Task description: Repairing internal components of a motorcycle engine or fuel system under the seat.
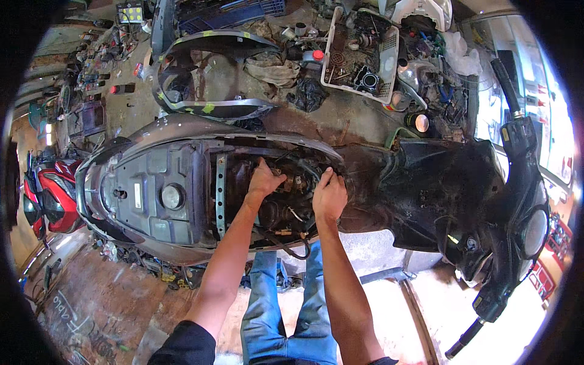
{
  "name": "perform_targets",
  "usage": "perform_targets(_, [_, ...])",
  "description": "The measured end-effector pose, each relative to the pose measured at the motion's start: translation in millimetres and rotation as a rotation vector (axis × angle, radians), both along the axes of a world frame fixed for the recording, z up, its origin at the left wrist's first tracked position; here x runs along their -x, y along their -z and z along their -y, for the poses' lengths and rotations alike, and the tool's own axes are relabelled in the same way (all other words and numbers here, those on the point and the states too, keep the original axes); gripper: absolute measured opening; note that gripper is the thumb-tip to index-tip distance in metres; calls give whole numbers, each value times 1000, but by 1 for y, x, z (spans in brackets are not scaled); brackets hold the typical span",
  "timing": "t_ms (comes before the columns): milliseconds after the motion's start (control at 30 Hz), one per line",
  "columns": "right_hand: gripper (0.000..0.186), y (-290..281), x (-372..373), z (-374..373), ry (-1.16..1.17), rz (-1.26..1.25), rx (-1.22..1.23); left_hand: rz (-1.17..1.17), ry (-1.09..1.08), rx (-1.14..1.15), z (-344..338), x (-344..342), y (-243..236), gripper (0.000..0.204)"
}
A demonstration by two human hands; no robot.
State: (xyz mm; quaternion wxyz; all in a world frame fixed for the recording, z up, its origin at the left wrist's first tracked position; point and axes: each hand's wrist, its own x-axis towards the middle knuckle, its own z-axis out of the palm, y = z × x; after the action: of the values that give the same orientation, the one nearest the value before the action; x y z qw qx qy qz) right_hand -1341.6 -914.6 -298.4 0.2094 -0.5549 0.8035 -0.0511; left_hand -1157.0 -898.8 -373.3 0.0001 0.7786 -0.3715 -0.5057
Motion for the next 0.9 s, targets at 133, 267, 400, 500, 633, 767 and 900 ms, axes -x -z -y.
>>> perform_targets(133, [52, -4, -1, 2, 58, 42, -49, -101, -22, -82, 5, -2, 1, 119])
perform_targets(267, [48, -2, 0, 2, 10, 32, 4, -83, -3, -126, 6, -4, 1, 121])
perform_targets(400, [46, 2, 2, 0, 13, 23, 6, -82, 21, -130, 9, -3, 2, 122])
perform_targets(500, [45, 5, 8, -1, 10, -9, 31, -165, -22, -196, 15, 1, -1, 122])
perform_targets(633, [44, 0, -1, 0, 10, 23, 44, -124, 7, -176, 6, -14, 19, 125])
perform_targets(767, [43, -1, 5, 0, 24, 12, 44, -180, 2, -256, 21, -5, -3, 124])
perform_targets(900, [41, 2, 5, 1, 17, 48, 55, -93, 29, -162, 15, -5, 3, 121])
